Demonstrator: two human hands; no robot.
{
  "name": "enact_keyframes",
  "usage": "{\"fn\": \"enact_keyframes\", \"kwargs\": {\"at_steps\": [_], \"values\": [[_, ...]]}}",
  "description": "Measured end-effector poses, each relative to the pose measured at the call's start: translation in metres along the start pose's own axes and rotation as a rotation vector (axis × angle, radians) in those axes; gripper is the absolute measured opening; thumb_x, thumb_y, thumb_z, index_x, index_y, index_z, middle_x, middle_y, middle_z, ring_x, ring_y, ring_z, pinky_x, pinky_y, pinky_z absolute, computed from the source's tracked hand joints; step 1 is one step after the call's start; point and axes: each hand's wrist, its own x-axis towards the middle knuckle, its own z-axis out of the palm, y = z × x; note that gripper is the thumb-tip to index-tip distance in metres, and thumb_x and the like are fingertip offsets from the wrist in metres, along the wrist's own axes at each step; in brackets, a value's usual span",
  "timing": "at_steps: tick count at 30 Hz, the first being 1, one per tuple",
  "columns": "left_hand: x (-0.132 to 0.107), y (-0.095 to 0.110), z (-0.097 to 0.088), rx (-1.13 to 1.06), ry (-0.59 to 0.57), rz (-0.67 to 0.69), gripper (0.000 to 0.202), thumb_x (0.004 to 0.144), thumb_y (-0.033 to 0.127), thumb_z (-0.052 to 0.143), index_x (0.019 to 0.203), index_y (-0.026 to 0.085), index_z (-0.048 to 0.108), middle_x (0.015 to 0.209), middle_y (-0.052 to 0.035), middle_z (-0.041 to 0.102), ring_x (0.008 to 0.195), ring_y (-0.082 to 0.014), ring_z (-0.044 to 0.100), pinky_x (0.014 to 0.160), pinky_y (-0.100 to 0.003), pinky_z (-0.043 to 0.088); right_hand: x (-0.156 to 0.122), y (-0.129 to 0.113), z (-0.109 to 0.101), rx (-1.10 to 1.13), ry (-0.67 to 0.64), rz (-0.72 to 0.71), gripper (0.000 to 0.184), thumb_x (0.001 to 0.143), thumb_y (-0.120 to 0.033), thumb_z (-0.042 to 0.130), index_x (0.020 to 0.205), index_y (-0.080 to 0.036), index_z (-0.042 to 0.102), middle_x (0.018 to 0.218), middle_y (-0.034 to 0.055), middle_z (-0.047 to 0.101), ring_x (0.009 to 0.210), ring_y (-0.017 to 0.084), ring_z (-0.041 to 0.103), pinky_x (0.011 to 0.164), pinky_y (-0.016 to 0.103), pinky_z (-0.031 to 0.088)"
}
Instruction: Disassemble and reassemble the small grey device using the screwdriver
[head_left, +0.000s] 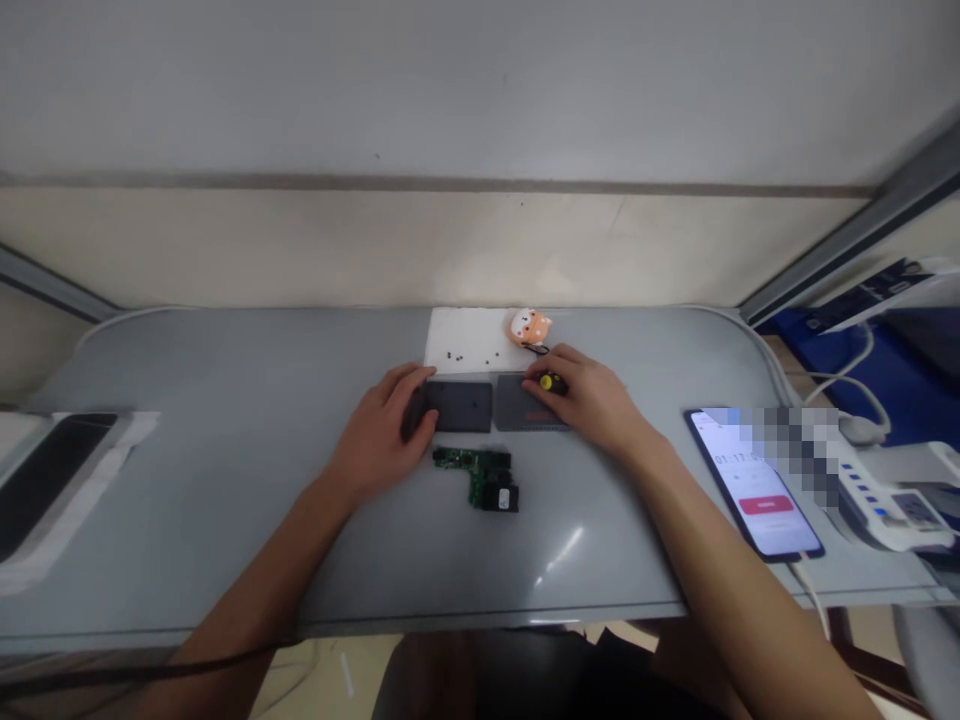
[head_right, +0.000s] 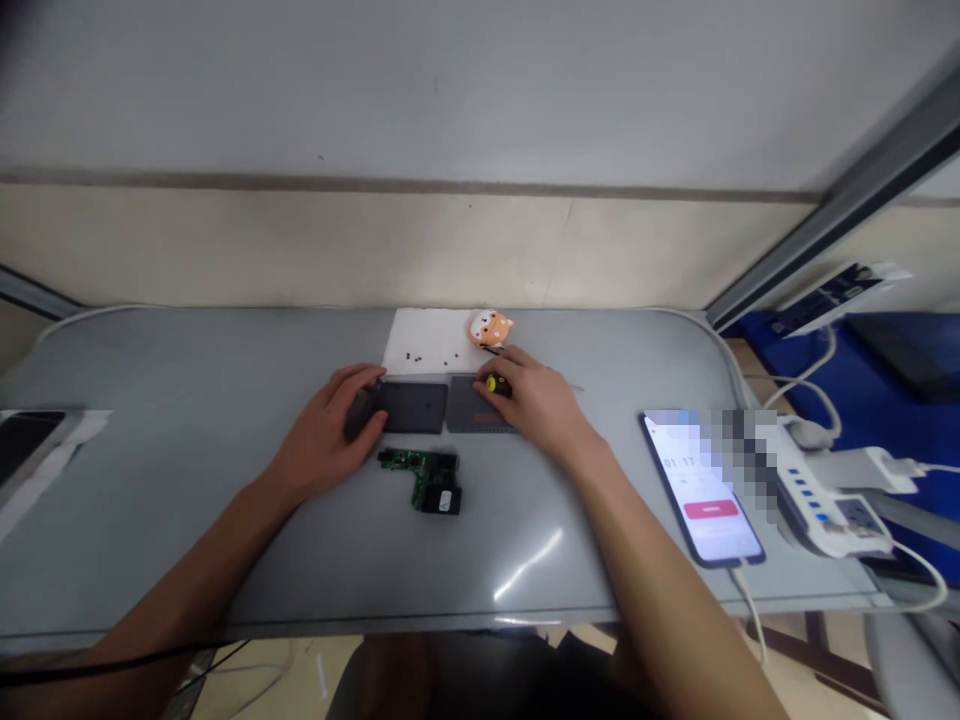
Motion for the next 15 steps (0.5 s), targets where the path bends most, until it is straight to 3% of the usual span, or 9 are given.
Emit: {"fn": "enact_keyframes", "kwargs": {"at_steps": [5, 10, 15], "values": [[0.0, -0.008, -0.002, -0.043, -0.02, 0.062, 0.051, 0.095, 0.032, 0.059, 0.145, 0.026, 0.052, 0.143, -0.0109, 0.06, 0.132, -0.0329, 0.058, 0.117, -0.055, 0.045, 0.001, -0.001, 0.0, -0.044, 0.008, 0.02, 0.023, 0.104, -0.041, 0.055, 0.109, -0.026, 0.071, 0.12, 0.0073, 0.071, 0.093, 0.022, 0.069, 0.072, 0.032, 0.045], [0.0, -0.013, -0.006, -0.13, -0.042, 0.009, 0.053, 0.093, 0.033, 0.062, 0.144, 0.025, 0.053, 0.139, -0.0101, 0.062, 0.126, -0.0303, 0.061, 0.113, -0.051, 0.049, 0.0, -0.005, -0.003, -0.109, -0.004, 0.048, 0.02, 0.104, -0.036, 0.055, 0.11, -0.026, 0.071, 0.121, 0.006, 0.071, 0.085, 0.021, 0.068, 0.066, 0.032, 0.039], [0.0, -0.019, -0.005, -0.144, -0.029, -0.022, 0.056, 0.092, 0.039, 0.064, 0.145, 0.025, 0.053, 0.143, -0.0106, 0.061, 0.126, -0.031, 0.062, 0.114, -0.053, 0.049, 0.0, -0.006, -0.003, -0.066, -0.01, -0.004, 0.018, 0.103, -0.034, 0.056, 0.109, -0.026, 0.071, 0.129, 0.0059, 0.07, 0.085, 0.02, 0.069, 0.07, 0.032, 0.043]]}}
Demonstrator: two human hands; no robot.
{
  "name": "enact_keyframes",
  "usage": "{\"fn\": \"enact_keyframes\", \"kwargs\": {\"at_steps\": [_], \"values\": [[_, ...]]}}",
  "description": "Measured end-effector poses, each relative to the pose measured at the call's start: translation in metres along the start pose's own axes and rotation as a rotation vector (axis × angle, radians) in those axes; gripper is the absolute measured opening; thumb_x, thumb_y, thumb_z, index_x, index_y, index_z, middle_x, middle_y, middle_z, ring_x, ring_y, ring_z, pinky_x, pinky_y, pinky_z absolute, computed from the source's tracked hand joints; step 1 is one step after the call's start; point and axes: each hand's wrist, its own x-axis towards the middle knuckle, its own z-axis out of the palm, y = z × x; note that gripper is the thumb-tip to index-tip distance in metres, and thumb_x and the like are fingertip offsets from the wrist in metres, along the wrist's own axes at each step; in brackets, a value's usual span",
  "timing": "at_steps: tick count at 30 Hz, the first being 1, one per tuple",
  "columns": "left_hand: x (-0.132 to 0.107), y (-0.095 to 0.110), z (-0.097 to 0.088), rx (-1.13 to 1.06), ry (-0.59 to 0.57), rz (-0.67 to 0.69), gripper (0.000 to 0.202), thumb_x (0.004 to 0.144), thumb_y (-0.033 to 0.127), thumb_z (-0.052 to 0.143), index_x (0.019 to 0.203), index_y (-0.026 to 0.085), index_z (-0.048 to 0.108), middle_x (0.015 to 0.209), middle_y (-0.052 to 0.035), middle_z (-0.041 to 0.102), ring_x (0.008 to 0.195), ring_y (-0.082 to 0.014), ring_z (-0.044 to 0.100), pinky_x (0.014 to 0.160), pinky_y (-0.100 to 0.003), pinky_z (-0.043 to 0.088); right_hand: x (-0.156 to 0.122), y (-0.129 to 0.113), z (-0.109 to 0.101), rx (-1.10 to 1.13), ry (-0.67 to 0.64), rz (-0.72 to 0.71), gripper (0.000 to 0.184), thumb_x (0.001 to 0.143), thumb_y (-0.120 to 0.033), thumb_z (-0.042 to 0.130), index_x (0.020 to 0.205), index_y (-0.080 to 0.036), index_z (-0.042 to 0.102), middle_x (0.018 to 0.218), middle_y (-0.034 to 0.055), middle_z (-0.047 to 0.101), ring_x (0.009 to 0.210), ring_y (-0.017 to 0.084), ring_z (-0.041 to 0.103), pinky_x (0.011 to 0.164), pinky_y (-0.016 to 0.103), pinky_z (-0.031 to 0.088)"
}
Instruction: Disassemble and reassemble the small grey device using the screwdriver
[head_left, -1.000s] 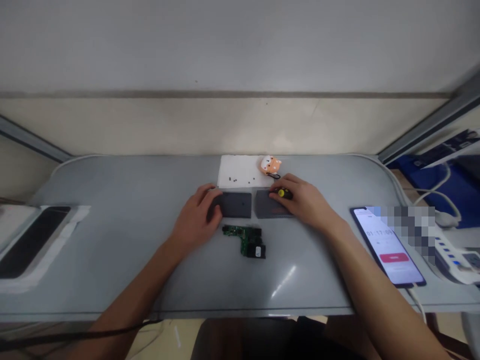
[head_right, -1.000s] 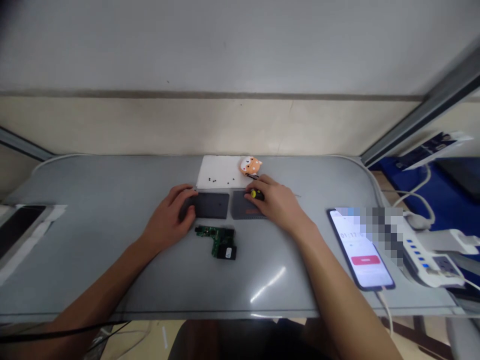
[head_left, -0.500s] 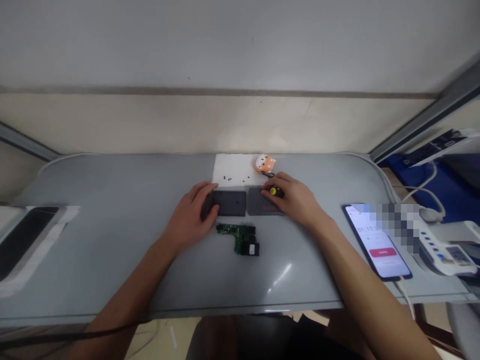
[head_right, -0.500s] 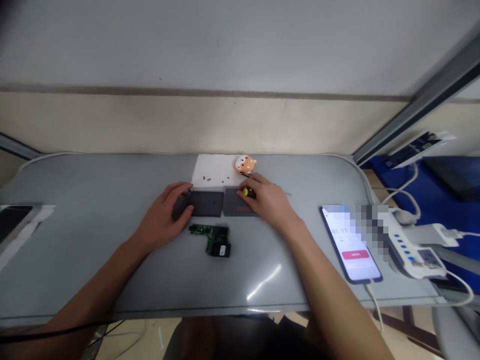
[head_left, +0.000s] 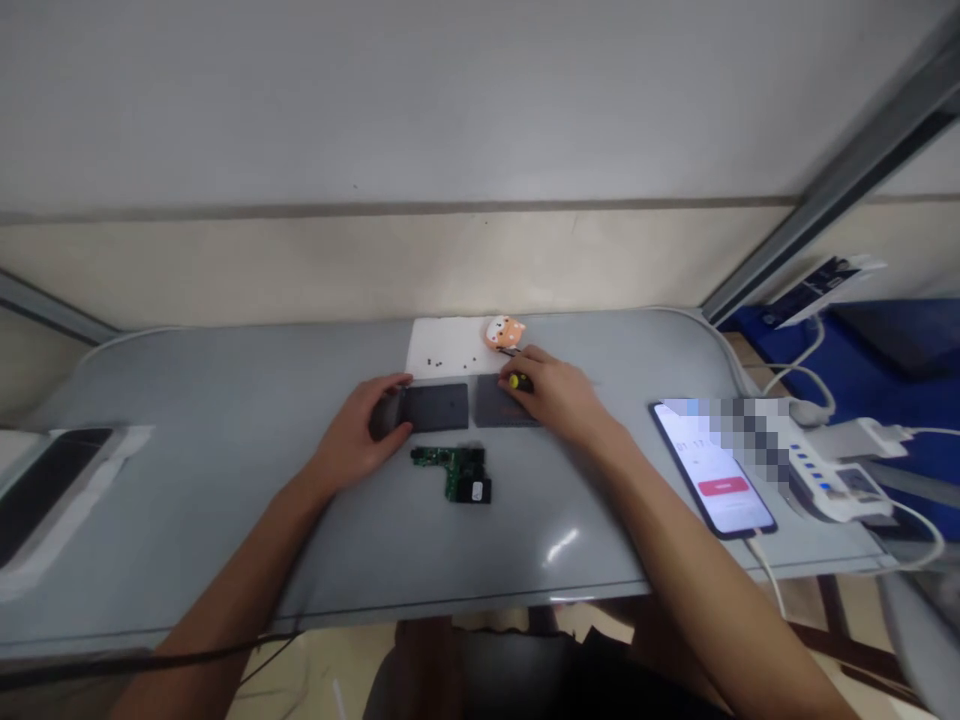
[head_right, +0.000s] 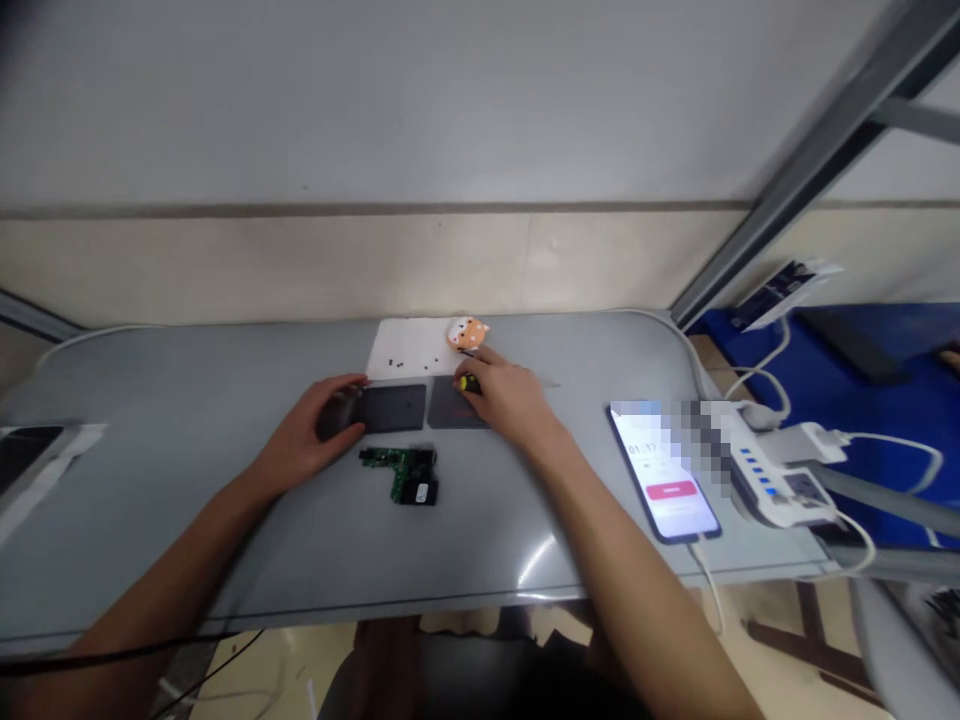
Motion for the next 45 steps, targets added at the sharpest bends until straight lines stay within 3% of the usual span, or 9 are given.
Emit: {"fn": "enact_keyframes", "kwargs": {"at_steps": [14, 17, 20, 22, 24, 27, 29, 37, 45], "values": [[0.004, -0.001, -0.011, -0.241, -0.057, -0.103, 0.057, 0.097, 0.051, 0.062, 0.147, 0.028, 0.049, 0.142, -0.0102, 0.064, 0.134, -0.0304, 0.06, 0.116, -0.052, 0.047, 0.002, -0.003, 0.003, 0.012, 0.0, -0.002, 0.016, 0.1, -0.029, 0.058, 0.106, -0.027, 0.072, 0.129, 0.0028, 0.072, 0.093, 0.023, 0.071, 0.071, 0.033, 0.045], [0.003, -0.001, -0.01, -0.234, -0.042, -0.093, 0.058, 0.096, 0.05, 0.064, 0.147, 0.027, 0.05, 0.141, -0.0102, 0.065, 0.133, -0.0303, 0.061, 0.116, -0.051, 0.048, -0.004, -0.008, -0.013, 0.068, 0.331, 0.087, 0.02, 0.1, -0.028, 0.055, 0.112, -0.027, 0.071, 0.113, 0.004, 0.076, 0.092, 0.022, 0.071, 0.077, 0.033, 0.049], [0.002, -0.001, -0.008, -0.249, -0.02, -0.115, 0.056, 0.096, 0.05, 0.064, 0.146, 0.027, 0.05, 0.139, -0.0096, 0.067, 0.131, -0.0293, 0.062, 0.116, -0.051, 0.048, -0.013, -0.017, -0.037, 0.077, 0.97, 0.304, 0.028, 0.105, -0.037, 0.045, 0.117, -0.021, 0.064, 0.1, 0.0105, 0.07, 0.089, 0.023, 0.068, 0.079, 0.037, 0.052], [0.002, 0.0, -0.007, -0.263, -0.013, -0.129, 0.055, 0.097, 0.05, 0.063, 0.145, 0.027, 0.051, 0.138, -0.0091, 0.068, 0.13, -0.0286, 0.063, 0.118, -0.051, 0.046, -0.015, -0.021, -0.046, 0.061, 1.119, 0.369, 0.032, 0.106, -0.041, 0.042, 0.12, -0.019, 0.062, 0.103, 0.0132, 0.068, 0.093, 0.026, 0.067, 0.079, 0.039, 0.051], [0.003, 0.0, -0.005, -0.268, -0.012, -0.135, 0.055, 0.096, 0.051, 0.064, 0.144, 0.027, 0.052, 0.138, -0.0092, 0.068, 0.13, -0.0286, 0.064, 0.119, -0.051, 0.045, -0.014, -0.022, -0.043, 0.041, 0.876, 0.329, 0.027, 0.104, -0.038, 0.047, 0.116, -0.022, 0.065, 0.1, 0.0112, 0.07, 0.09, 0.026, 0.067, 0.075, 0.038, 0.05], [0.002, 0.0, -0.003, -0.245, -0.007, -0.153, 0.054, 0.095, 0.053, 0.065, 0.141, 0.027, 0.056, 0.14, -0.0094, 0.068, 0.129, -0.0288, 0.064, 0.118, -0.052, 0.046, -0.008, -0.02, -0.023, -0.061, 0.331, 0.248, 0.022, 0.098, -0.032, 0.056, 0.109, -0.027, 0.073, 0.106, 0.0084, 0.075, 0.087, 0.026, 0.069, 0.069, 0.035, 0.044], [0.002, 0.001, -0.002, -0.226, 0.005, -0.16, 0.052, 0.095, 0.054, 0.066, 0.139, 0.027, 0.059, 0.141, -0.0091, 0.068, 0.128, -0.0287, 0.065, 0.115, -0.052, 0.049, -0.005, -0.019, -0.01, -0.122, 0.2, 0.289, 0.026, 0.1, -0.034, 0.052, 0.108, -0.026, 0.076, 0.111, 0.0104, 0.074, 0.083, 0.024, 0.069, 0.065, 0.034, 0.041], [0.002, 0.001, 0.002, -0.18, 0.048, -0.155, 0.05, 0.094, 0.055, 0.067, 0.135, 0.027, 0.062, 0.136, -0.0076, 0.071, 0.124, -0.0268, 0.068, 0.111, -0.047, 0.054, -0.001, -0.011, 0.004, -0.167, 0.103, 0.288, 0.032, 0.104, -0.036, 0.047, 0.111, -0.025, 0.076, 0.111, 0.0121, 0.073, 0.082, 0.023, 0.069, 0.062, 0.033, 0.036], [0.003, -0.002, 0.007, -0.109, 0.087, -0.1, 0.044, 0.108, 0.051, 0.043, 0.137, 0.022, 0.059, 0.132, -0.01, 0.072, 0.122, -0.0266, 0.067, 0.111, -0.047, 0.052, 0.002, 0.011, -0.006, -0.135, 0.33, 0.3, 0.031, 0.104, -0.04, 0.049, 0.106, -0.025, 0.076, 0.11, 0.0094, 0.077, 0.088, 0.024, 0.069, 0.065, 0.033, 0.036]]}}
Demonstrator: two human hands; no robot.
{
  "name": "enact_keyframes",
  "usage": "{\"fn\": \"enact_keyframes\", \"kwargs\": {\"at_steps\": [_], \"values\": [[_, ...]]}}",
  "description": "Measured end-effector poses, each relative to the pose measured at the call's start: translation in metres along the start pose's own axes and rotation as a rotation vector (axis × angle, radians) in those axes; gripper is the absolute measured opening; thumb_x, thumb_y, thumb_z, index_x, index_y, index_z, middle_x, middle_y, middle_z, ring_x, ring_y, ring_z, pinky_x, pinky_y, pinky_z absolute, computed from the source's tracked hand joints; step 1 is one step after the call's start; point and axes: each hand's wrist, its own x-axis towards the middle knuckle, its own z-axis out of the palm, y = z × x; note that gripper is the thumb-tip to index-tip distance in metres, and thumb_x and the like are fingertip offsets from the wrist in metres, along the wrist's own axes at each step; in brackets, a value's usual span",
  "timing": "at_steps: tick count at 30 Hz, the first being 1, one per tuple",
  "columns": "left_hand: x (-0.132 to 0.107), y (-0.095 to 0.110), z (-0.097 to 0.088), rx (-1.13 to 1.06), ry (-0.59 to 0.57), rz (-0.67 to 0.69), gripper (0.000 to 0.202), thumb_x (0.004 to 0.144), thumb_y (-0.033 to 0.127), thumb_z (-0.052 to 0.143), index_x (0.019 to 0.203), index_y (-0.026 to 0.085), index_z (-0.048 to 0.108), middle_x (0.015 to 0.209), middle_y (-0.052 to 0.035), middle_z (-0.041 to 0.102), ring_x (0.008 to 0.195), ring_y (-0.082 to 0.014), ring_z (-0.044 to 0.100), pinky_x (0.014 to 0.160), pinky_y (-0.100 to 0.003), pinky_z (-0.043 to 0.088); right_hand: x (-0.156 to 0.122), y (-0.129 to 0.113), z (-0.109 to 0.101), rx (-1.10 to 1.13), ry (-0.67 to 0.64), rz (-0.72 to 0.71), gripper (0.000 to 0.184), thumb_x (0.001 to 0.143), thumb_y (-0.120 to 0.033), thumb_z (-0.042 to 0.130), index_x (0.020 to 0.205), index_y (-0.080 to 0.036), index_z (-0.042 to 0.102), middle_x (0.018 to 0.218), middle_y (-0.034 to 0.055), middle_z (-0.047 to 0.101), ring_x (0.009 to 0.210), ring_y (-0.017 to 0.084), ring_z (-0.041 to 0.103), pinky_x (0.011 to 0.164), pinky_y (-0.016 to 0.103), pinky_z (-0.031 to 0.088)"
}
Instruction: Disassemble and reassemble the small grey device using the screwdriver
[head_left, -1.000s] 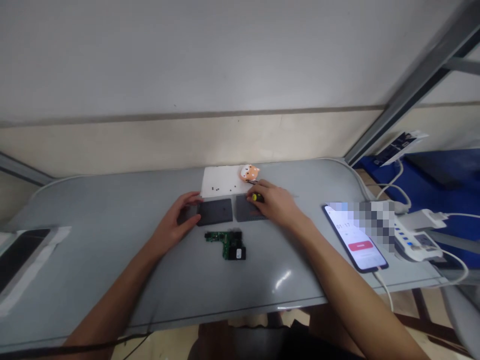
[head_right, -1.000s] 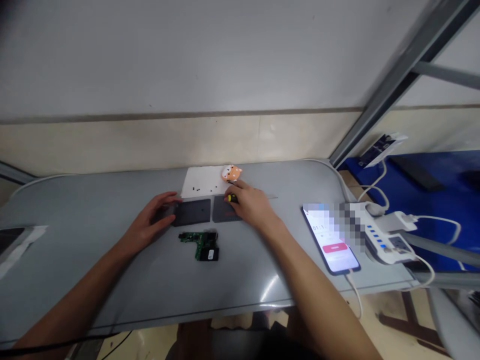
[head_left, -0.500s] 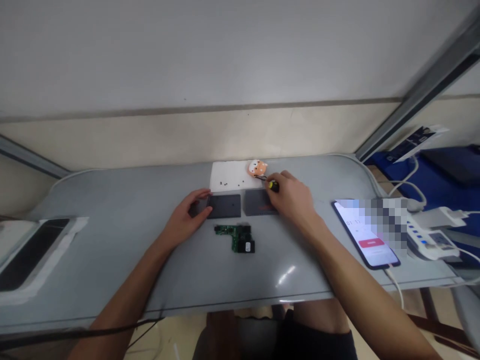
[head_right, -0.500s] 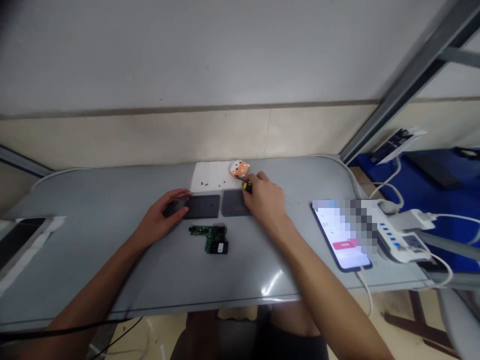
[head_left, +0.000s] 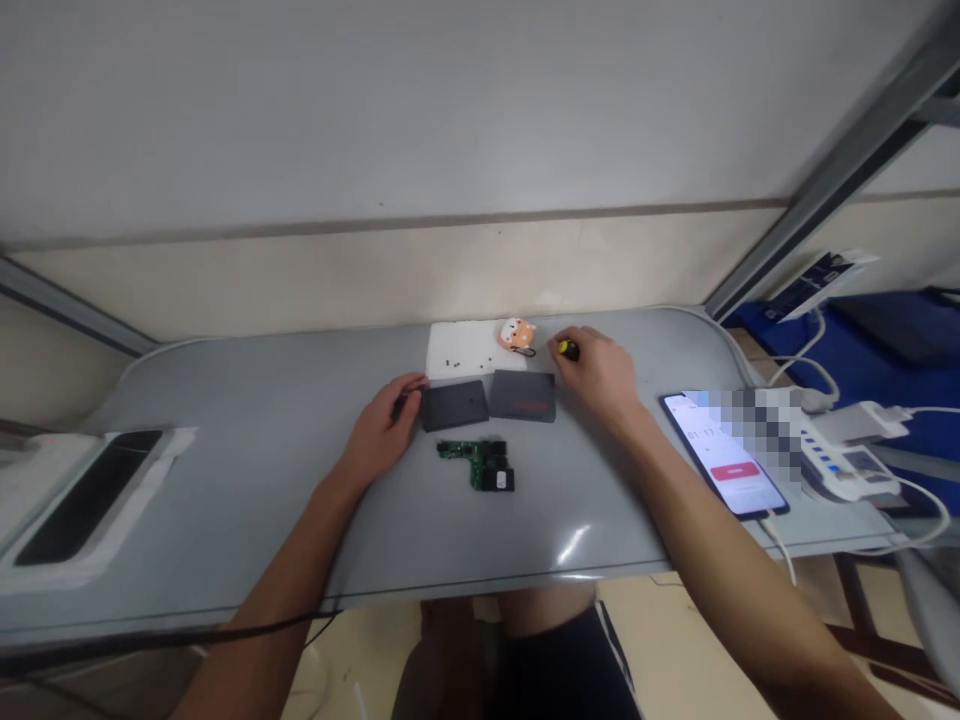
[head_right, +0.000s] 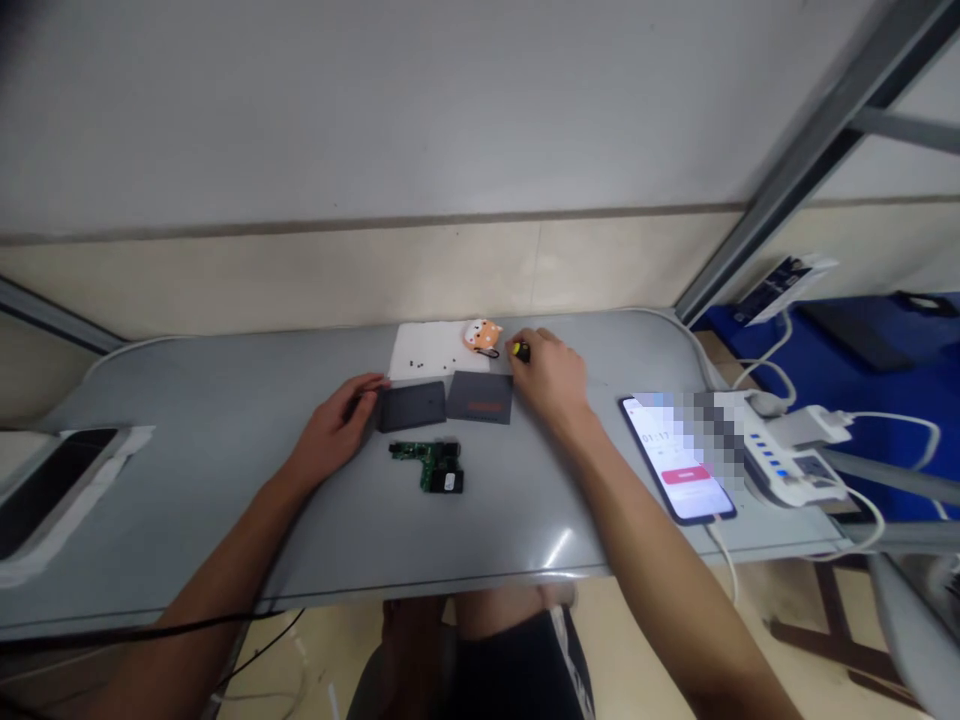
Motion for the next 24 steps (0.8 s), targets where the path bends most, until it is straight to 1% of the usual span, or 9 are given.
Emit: {"fn": "enact_keyframes", "kwargs": {"at_steps": [2, 4, 6, 9, 12, 14, 17, 20, 24], "values": [[-0.0005, -0.0007, 0.0012, 0.094, 0.026, 0.083, 0.038, 0.108, 0.045, 0.045, 0.131, 0.021, 0.063, 0.128, -0.0109, 0.072, 0.121, -0.0278, 0.063, 0.112, -0.05, 0.049, -0.0012, -0.002, -0.0022, 0.015, -0.011, -0.047, 0.032, 0.104, -0.044, 0.05, 0.107, -0.026, 0.076, 0.109, 0.0083, 0.077, 0.087, 0.024, 0.068, 0.065, 0.033, 0.035], [-0.0011, -0.0012, 0.0019, 0.176, 0.053, 0.133, 0.033, 0.108, 0.04, 0.045, 0.126, 0.021, 0.065, 0.121, -0.0113, 0.072, 0.118, -0.0288, 0.06, 0.113, -0.053, 0.046, -0.0041, -0.0055, -0.0022, 0.03, -0.06, -0.132, 0.032, 0.104, -0.047, 0.051, 0.108, -0.027, 0.076, 0.11, 0.0068, 0.076, 0.088, 0.023, 0.069, 0.065, 0.032, 0.035], [-0.0016, -0.0015, 0.0021, 0.206, 0.067, 0.129, 0.032, 0.107, 0.037, 0.046, 0.128, 0.021, 0.064, 0.116, -0.0114, 0.072, 0.117, -0.0295, 0.057, 0.111, -0.054, 0.046, -0.007, -0.0084, -0.0006, 0.05, -0.126, -0.221, 0.032, 0.104, -0.049, 0.052, 0.109, -0.027, 0.076, 0.116, 0.0058, 0.075, 0.09, 0.022, 0.069, 0.065, 0.032, 0.037], [-0.0025, -0.0019, 0.0024, 0.209, 0.064, 0.128, 0.035, 0.106, 0.038, 0.049, 0.133, 0.02, 0.062, 0.116, -0.0114, 0.07, 0.118, -0.0301, 0.054, 0.109, -0.053, 0.047, -0.0087, -0.0087, 0.0027, 0.074, -0.228, -0.316, 0.032, 0.102, -0.051, 0.055, 0.107, -0.027, 0.076, 0.128, 0.0057, 0.071, 0.089, 0.02, 0.069, 0.066, 0.032, 0.04], [-0.0033, -0.0022, 0.0029, 0.227, 0.046, 0.167, 0.034, 0.105, 0.038, 0.052, 0.132, 0.021, 0.064, 0.118, -0.0101, 0.071, 0.115, -0.0292, 0.054, 0.11, -0.052, 0.045, -0.0074, -0.005, 0.0054, 0.093, -0.282, -0.357, 0.031, 0.101, -0.052, 0.058, 0.106, -0.027, 0.075, 0.131, 0.0058, 0.07, 0.088, 0.02, 0.069, 0.069, 0.033, 0.045], [-0.0039, -0.0019, 0.0032, 0.231, 0.024, 0.189, 0.034, 0.105, 0.038, 0.052, 0.133, 0.022, 0.065, 0.121, -0.0094, 0.071, 0.116, -0.0287, 0.055, 0.111, -0.052, 0.044, -0.0066, -0.0027, 0.0067, 0.102, -0.294, -0.377, 0.03, 0.101, -0.052, 0.06, 0.108, -0.027, 0.075, 0.131, 0.0057, 0.07, 0.088, 0.02, 0.069, 0.072, 0.034, 0.047], [-0.0052, -0.0001, 0.0033, 0.23, -0.018, 0.209, 0.036, 0.105, 0.038, 0.053, 0.136, 0.023, 0.066, 0.127, -0.0092, 0.07, 0.119, -0.0287, 0.056, 0.112, -0.052, 0.043, -0.007, -0.0021, 0.0066, 0.099, -0.307, -0.381, 0.031, 0.098, -0.053, 0.065, 0.111, -0.027, 0.075, 0.134, 0.0063, 0.068, 0.083, 0.02, 0.068, 0.072, 0.035, 0.048], [-0.0071, 0.0029, 0.0026, 0.236, -0.046, 0.213, 0.039, 0.105, 0.037, 0.053, 0.14, 0.024, 0.065, 0.133, -0.0089, 0.069, 0.123, -0.0291, 0.056, 0.112, -0.052, 0.042, -0.0076, -0.004, 0.0032, 0.143, -0.337, -0.384, 0.025, 0.098, -0.046, 0.067, 0.112, -0.027, 0.074, 0.133, 0.0062, 0.068, 0.086, 0.02, 0.069, 0.077, 0.036, 0.051], [-0.0091, 0.0069, 0.0014, 0.237, -0.069, 0.194, 0.041, 0.106, 0.036, 0.052, 0.144, 0.024, 0.062, 0.137, -0.0081, 0.068, 0.126, -0.0288, 0.055, 0.113, -0.051, 0.041, -0.0055, -0.0033, -0.0012, 0.282, -0.435, -0.469, 0.013, 0.098, -0.029, 0.065, 0.108, -0.026, 0.073, 0.12, 0.005, 0.071, 0.104, 0.022, 0.069, 0.089, 0.036, 0.052]]}}
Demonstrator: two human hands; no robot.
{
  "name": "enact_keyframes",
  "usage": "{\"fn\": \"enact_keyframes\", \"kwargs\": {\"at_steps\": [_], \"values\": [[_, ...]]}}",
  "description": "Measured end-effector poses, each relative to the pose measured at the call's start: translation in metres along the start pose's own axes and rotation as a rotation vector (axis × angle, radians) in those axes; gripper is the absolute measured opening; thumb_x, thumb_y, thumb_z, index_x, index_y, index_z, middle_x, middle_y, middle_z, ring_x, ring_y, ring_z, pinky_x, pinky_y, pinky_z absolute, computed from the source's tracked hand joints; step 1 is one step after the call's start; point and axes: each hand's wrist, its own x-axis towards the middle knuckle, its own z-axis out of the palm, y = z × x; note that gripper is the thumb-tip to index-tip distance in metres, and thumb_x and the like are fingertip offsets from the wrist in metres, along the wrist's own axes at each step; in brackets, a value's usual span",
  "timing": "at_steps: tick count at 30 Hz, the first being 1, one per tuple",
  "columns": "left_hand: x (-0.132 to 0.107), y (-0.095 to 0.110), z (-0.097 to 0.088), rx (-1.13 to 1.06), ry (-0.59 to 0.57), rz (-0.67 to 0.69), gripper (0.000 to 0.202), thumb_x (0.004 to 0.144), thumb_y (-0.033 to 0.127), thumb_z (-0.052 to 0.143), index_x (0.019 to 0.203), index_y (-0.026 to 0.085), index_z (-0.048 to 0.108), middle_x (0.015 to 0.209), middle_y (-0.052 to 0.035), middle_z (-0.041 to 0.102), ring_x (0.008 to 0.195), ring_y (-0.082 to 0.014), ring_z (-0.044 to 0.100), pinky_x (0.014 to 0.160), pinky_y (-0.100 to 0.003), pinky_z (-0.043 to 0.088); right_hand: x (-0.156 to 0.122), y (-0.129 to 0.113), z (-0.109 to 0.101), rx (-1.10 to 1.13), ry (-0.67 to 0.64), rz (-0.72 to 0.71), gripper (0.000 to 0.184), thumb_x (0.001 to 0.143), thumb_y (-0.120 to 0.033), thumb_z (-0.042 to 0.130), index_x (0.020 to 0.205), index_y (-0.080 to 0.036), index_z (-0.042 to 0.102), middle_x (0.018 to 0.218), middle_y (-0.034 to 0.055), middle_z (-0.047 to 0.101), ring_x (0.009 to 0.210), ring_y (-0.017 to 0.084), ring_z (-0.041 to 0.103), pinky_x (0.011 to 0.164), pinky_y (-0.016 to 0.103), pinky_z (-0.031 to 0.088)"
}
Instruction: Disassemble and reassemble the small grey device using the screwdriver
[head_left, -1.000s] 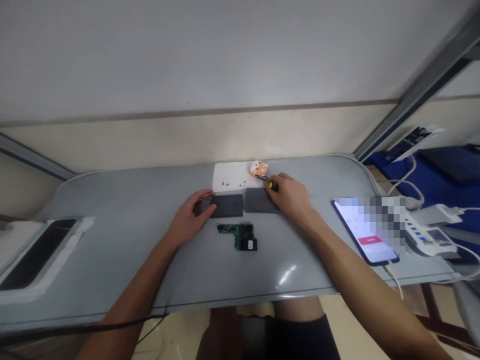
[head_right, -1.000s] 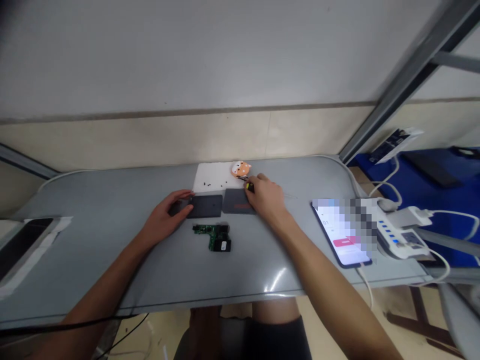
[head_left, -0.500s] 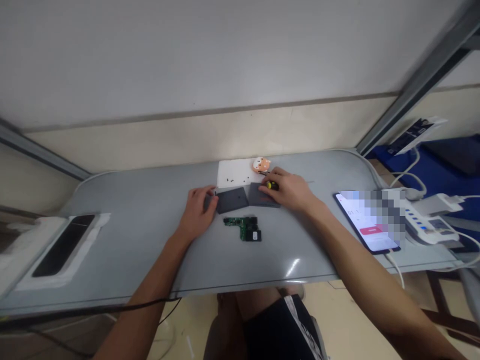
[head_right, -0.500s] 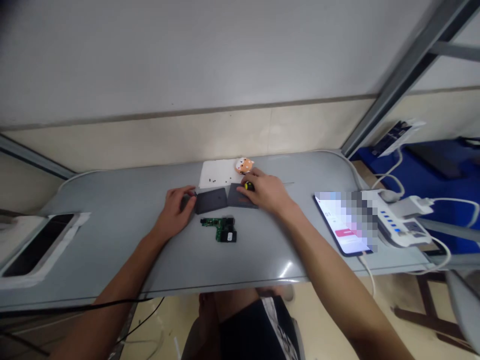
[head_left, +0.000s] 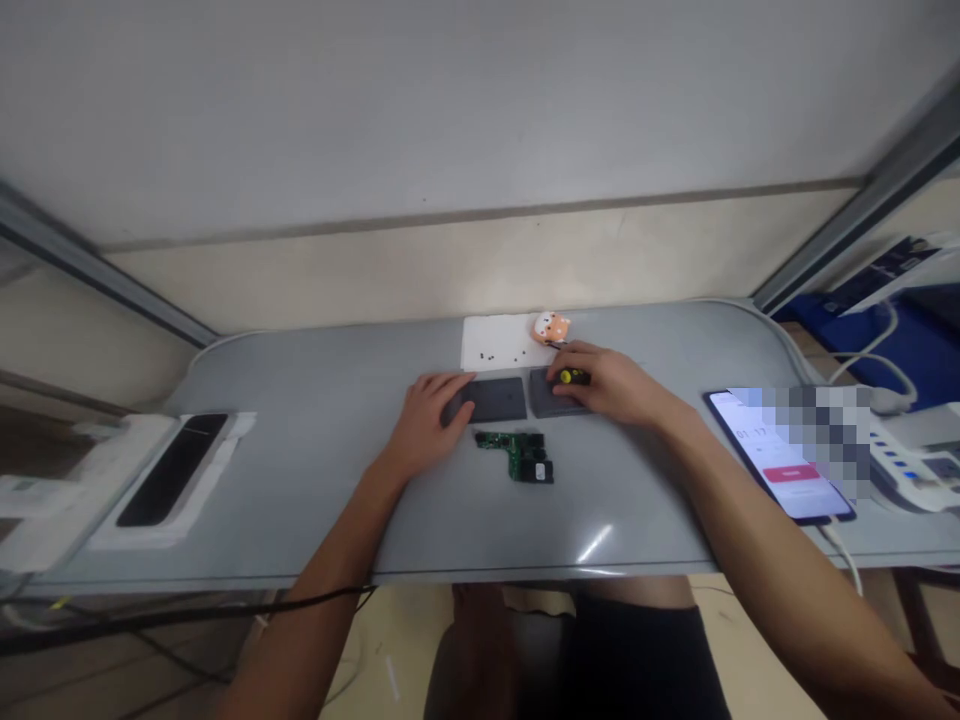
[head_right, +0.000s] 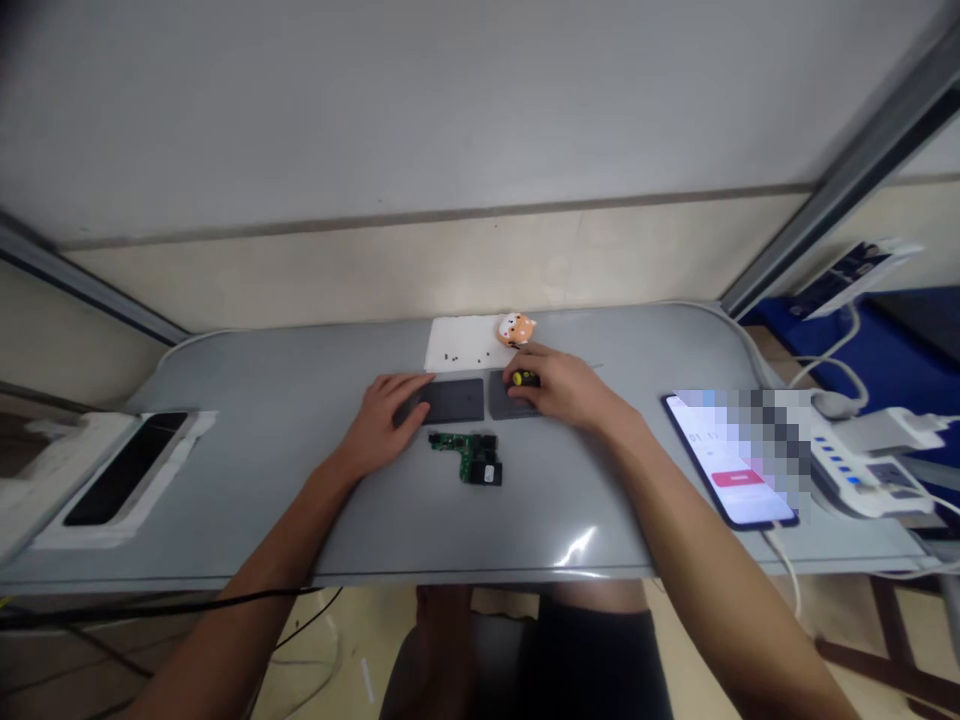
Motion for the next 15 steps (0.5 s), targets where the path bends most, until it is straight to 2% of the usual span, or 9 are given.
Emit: {"fn": "enact_keyframes", "kwargs": {"at_steps": [5, 9, 15], "values": [[0.0, 0.0, -0.001, 0.005, -0.017, -0.027, 0.042, 0.105, 0.038, 0.052, 0.144, 0.025, 0.061, 0.142, -0.0079, 0.067, 0.13, -0.0302, 0.054, 0.114, -0.054, 0.04, 0.0, 0.005, -0.002, 0.026, -0.001, -0.015, 0.013, 0.098, -0.026, 0.063, 0.107, -0.025, 0.072, 0.118, 0.0042, 0.072, 0.107, 0.022, 0.068, 0.094, 0.037, 0.051], [0.0, -0.003, -0.001, -0.012, -0.01, -0.053, 0.045, 0.104, 0.039, 0.054, 0.146, 0.027, 0.059, 0.137, -0.0075, 0.069, 0.127, -0.0299, 0.056, 0.113, -0.054, 0.042, 0.0, 0.002, -0.002, -0.039, 0.009, -0.005, 0.014, 0.099, -0.026, 0.061, 0.107, -0.024, 0.072, 0.119, 0.0059, 0.072, 0.109, 0.024, 0.068, 0.093, 0.037, 0.051], [0.001, -0.003, 0.001, -0.01, 0.029, -0.057, 0.041, 0.104, 0.038, 0.053, 0.142, 0.026, 0.062, 0.129, -0.0082, 0.072, 0.122, -0.0289, 0.059, 0.112, -0.053, 0.045, 0.0, -0.009, 0.012, -0.144, 0.078, 0.07, 0.018, 0.1, -0.024, 0.057, 0.112, -0.025, 0.072, 0.14, 0.0061, 0.066, 0.096, 0.022, 0.071, 0.078, 0.035, 0.05]]}}
